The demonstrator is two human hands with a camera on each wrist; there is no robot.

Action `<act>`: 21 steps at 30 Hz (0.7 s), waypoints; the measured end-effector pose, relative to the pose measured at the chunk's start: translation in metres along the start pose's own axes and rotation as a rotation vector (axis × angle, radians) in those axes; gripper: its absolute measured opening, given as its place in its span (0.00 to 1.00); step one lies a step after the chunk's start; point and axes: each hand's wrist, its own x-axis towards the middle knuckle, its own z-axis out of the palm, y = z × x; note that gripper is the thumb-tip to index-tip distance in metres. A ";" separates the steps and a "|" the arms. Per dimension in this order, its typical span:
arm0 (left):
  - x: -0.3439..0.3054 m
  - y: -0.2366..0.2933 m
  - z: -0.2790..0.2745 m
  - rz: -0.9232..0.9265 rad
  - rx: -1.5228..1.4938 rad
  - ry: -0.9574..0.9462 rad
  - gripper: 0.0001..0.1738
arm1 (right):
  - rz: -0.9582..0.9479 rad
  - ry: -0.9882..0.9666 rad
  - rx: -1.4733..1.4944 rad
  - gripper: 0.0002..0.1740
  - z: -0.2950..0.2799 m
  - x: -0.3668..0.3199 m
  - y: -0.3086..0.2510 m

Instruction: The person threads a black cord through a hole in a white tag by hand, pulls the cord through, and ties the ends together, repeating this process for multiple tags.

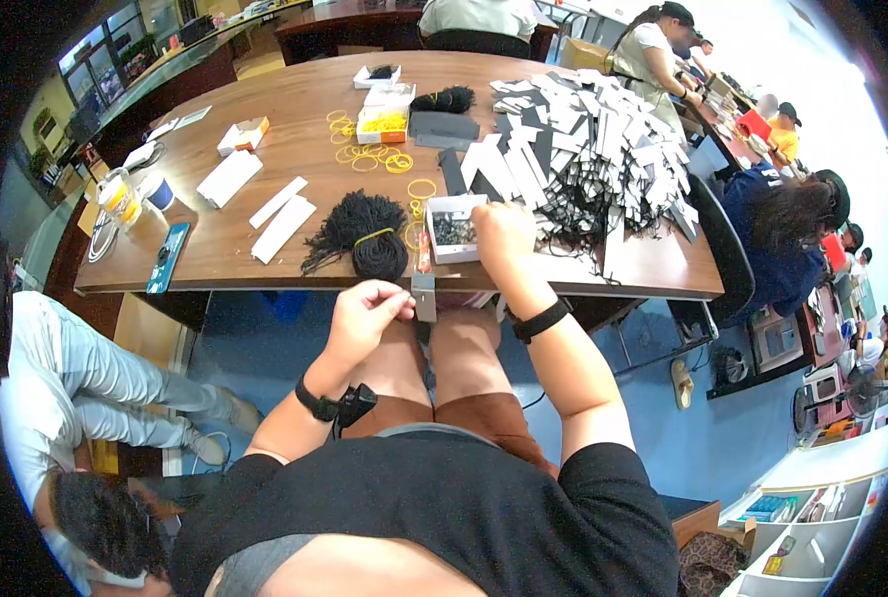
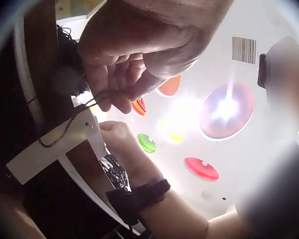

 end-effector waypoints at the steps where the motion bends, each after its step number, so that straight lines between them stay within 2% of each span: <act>1: 0.001 0.001 0.003 -0.051 -0.097 0.053 0.06 | 0.010 -0.020 -0.030 0.06 -0.004 -0.001 -0.002; 2: 0.003 -0.004 0.003 -0.007 -0.142 0.080 0.06 | 0.017 0.100 0.031 0.04 -0.004 -0.003 -0.004; 4: 0.003 -0.001 0.002 -0.039 -0.194 0.107 0.06 | -0.043 0.291 0.154 0.06 -0.014 -0.007 -0.005; 6: 0.001 0.007 0.002 -0.053 -0.225 0.158 0.06 | 0.158 0.308 0.698 0.08 -0.028 -0.014 -0.020; 7: -0.001 0.007 0.002 -0.035 -0.252 0.168 0.06 | 0.199 0.211 0.825 0.09 -0.036 -0.020 -0.026; 10: -0.006 0.015 0.003 -0.035 -0.300 0.198 0.06 | 0.598 -0.279 1.864 0.12 -0.051 -0.051 -0.047; 12: -0.008 0.016 0.004 -0.027 -0.290 0.190 0.06 | 0.710 -0.414 2.038 0.13 -0.072 -0.063 -0.067; 17: -0.015 0.020 0.007 -0.034 -0.287 0.159 0.06 | 0.634 -0.364 2.086 0.22 -0.089 -0.068 -0.083; 21: -0.017 0.023 0.008 -0.021 -0.308 0.132 0.06 | 0.630 -0.392 2.094 0.22 -0.089 -0.066 -0.083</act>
